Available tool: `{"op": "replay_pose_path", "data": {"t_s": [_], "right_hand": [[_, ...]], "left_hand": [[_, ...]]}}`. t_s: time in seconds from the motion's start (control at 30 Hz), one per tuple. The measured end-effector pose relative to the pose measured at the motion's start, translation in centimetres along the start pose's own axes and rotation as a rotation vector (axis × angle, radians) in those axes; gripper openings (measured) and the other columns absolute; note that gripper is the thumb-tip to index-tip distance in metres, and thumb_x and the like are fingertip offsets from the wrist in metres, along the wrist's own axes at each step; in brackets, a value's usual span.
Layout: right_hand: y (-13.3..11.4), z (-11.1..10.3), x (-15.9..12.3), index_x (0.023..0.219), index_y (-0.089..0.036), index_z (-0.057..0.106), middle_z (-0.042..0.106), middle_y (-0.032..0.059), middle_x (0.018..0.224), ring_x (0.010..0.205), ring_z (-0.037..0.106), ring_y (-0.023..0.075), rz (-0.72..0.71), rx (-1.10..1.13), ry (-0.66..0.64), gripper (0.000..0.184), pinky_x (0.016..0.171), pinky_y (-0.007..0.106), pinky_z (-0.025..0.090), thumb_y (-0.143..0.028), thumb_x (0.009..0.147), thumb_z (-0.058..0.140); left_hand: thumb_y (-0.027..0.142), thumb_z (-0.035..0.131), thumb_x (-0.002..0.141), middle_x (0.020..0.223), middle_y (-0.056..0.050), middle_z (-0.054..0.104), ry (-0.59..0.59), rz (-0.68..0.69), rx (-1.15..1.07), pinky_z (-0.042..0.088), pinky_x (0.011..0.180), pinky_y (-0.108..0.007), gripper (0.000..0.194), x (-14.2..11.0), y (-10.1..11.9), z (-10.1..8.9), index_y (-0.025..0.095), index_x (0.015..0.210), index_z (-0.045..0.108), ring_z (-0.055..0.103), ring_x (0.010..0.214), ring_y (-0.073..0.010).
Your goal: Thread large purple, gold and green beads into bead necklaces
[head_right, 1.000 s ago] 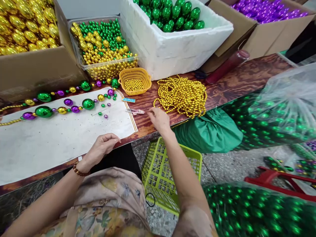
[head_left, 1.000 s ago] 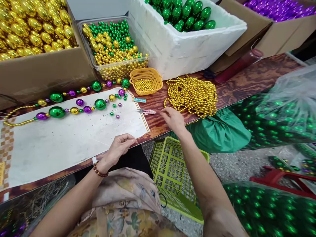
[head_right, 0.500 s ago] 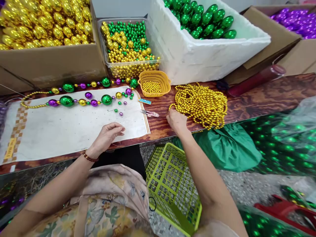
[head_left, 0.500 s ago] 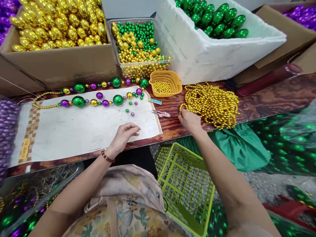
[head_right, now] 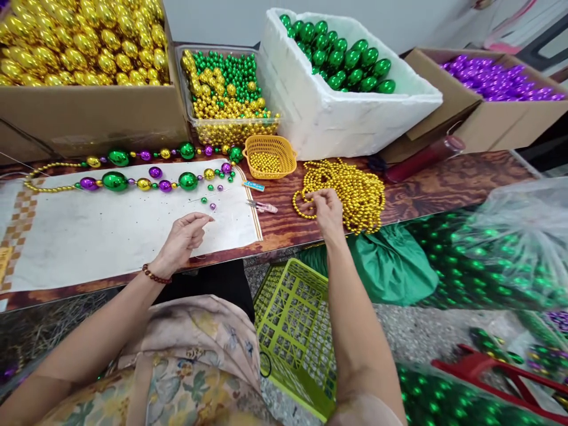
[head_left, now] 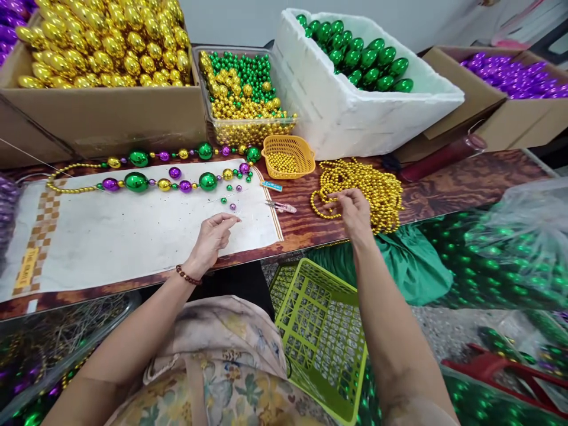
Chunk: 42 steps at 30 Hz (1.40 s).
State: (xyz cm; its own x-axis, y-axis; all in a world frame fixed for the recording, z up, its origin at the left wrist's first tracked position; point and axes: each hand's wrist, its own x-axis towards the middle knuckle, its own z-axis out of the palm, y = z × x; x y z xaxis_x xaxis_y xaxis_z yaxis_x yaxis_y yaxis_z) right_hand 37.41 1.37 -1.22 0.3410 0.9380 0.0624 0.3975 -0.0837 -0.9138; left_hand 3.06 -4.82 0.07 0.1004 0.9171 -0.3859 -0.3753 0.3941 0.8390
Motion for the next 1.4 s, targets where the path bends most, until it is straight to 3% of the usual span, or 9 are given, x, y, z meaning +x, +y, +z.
{"op": "replay_pose_path", "data": {"t_s": [0.1, 0.2, 0.37, 0.6, 0.73, 0.87, 1.2, 1.3, 1.4], "right_hand": [[-3.7, -1.5, -0.1, 0.081, -0.025, 0.048, 0.059, -0.0007, 0.072, 0.058, 0.060, 0.0157, -0.096, 0.193, 0.102, 0.014, 0.055, 0.030, 0.048, -0.034, 0.082, 0.059], [-8.9, -2.1, -1.7, 0.080, -0.027, 0.053, 0.059, 0.0003, 0.074, 0.059, 0.057, 0.0152, -0.194, 0.267, 0.087, 0.014, 0.058, 0.032, 0.049, -0.033, 0.083, 0.065], [-14.5, 2.0, -6.6, 0.078, -0.025, 0.057, 0.060, -0.0002, 0.071, 0.056, 0.056, 0.0134, -0.244, 0.339, -0.076, 0.013, 0.056, 0.031, 0.048, -0.030, 0.084, 0.068], [-10.4, 14.1, -13.5, 0.078, -0.021, 0.056, 0.061, -0.0018, 0.066, 0.054, 0.057, 0.0111, 0.013, 0.444, -0.462, 0.025, 0.055, 0.025, 0.048, -0.043, 0.083, 0.067], [-8.7, 17.1, -15.0, 0.077, -0.020, 0.057, 0.061, -0.0023, 0.068, 0.052, 0.054, 0.0087, 0.113, 0.536, -0.483, 0.026, 0.053, 0.022, 0.044, -0.042, 0.081, 0.068], [-8.2, 17.4, -14.9, 0.076, -0.019, 0.059, 0.060, -0.0036, 0.065, 0.048, 0.051, 0.0076, 0.153, 0.554, -0.466, 0.025, 0.050, 0.022, 0.042, -0.042, 0.080, 0.068], [-6.8, 17.1, -14.9, 0.079, -0.019, 0.060, 0.063, -0.0023, 0.070, 0.050, 0.055, 0.0092, 0.124, 0.477, -0.539, 0.021, 0.051, 0.022, 0.043, -0.040, 0.085, 0.063], [-6.8, 15.3, -14.4, 0.087, -0.020, 0.065, 0.065, 0.0003, 0.078, 0.058, 0.060, 0.0120, -0.062, 0.237, -0.502, 0.017, 0.054, 0.024, 0.045, -0.036, 0.091, 0.061], [-7.8, 13.3, -13.5, 0.092, -0.021, 0.068, 0.069, 0.0042, 0.091, 0.074, 0.066, 0.0151, -0.387, 0.056, -0.437, 0.015, 0.067, 0.027, 0.050, -0.029, 0.098, 0.057]], "left_hand": [[0.034, 0.083, 0.069, 0.046, 0.012, 0.030, 0.013, 0.061, -0.062, 0.015, 0.040, -0.017, 0.028, 0.1, 0.3, -0.4, 0.014, 0.080, 0.068, 0.022, 0.040, -0.0011], [0.032, 0.084, 0.067, 0.060, 0.005, 0.053, 0.051, 0.149, -0.147, 0.039, 0.052, -0.017, 0.027, 0.1, 0.5, -0.8, 0.014, 0.079, 0.068, 0.049, 0.053, -0.0045], [0.034, 0.086, 0.067, 0.078, 0.000, 0.068, 0.071, 0.183, -0.277, 0.053, 0.079, -0.026, 0.028, -0.2, 0.5, -1.1, 0.015, 0.080, 0.069, 0.068, 0.078, -0.0119], [0.032, 0.090, 0.065, 0.082, -0.003, 0.074, 0.033, 0.158, -0.347, 0.053, 0.091, -0.029, 0.029, -0.4, -0.4, -0.9, 0.014, 0.077, 0.071, 0.071, 0.085, -0.0132], [0.029, 0.089, 0.065, 0.079, -0.004, 0.073, 0.008, 0.137, -0.367, 0.053, 0.069, -0.022, 0.025, -0.5, -1.0, -0.8, 0.012, 0.074, 0.073, 0.067, 0.073, -0.0106], [0.032, 0.089, 0.064, 0.073, -0.002, 0.069, -0.031, 0.097, -0.361, 0.043, 0.044, -0.021, 0.028, -0.4, -1.3, -0.4, 0.012, 0.075, 0.073, 0.055, 0.054, -0.0084], [0.037, 0.084, 0.069, 0.066, 0.001, 0.065, 0.051, 0.173, -0.137, 0.046, 0.051, -0.020, 0.028, 0.4, -2.8, -0.8, 0.013, 0.077, 0.071, 0.054, 0.055, -0.0080], [0.038, 0.079, 0.076, 0.082, -0.004, 0.073, 0.050, 0.236, 0.024, 0.054, 0.076, -0.025, 0.026, 0.6, -2.6, -1.6, 0.014, 0.080, 0.071, 0.067, 0.077, -0.0134], [0.039, 0.075, 0.080, 0.078, -0.004, 0.073, -0.044, 0.248, 0.183, 0.054, 0.080, -0.028, 0.025, 0.6, -1.8, -2.4, 0.014, 0.081, 0.071, 0.069, 0.077, -0.0159]]}}
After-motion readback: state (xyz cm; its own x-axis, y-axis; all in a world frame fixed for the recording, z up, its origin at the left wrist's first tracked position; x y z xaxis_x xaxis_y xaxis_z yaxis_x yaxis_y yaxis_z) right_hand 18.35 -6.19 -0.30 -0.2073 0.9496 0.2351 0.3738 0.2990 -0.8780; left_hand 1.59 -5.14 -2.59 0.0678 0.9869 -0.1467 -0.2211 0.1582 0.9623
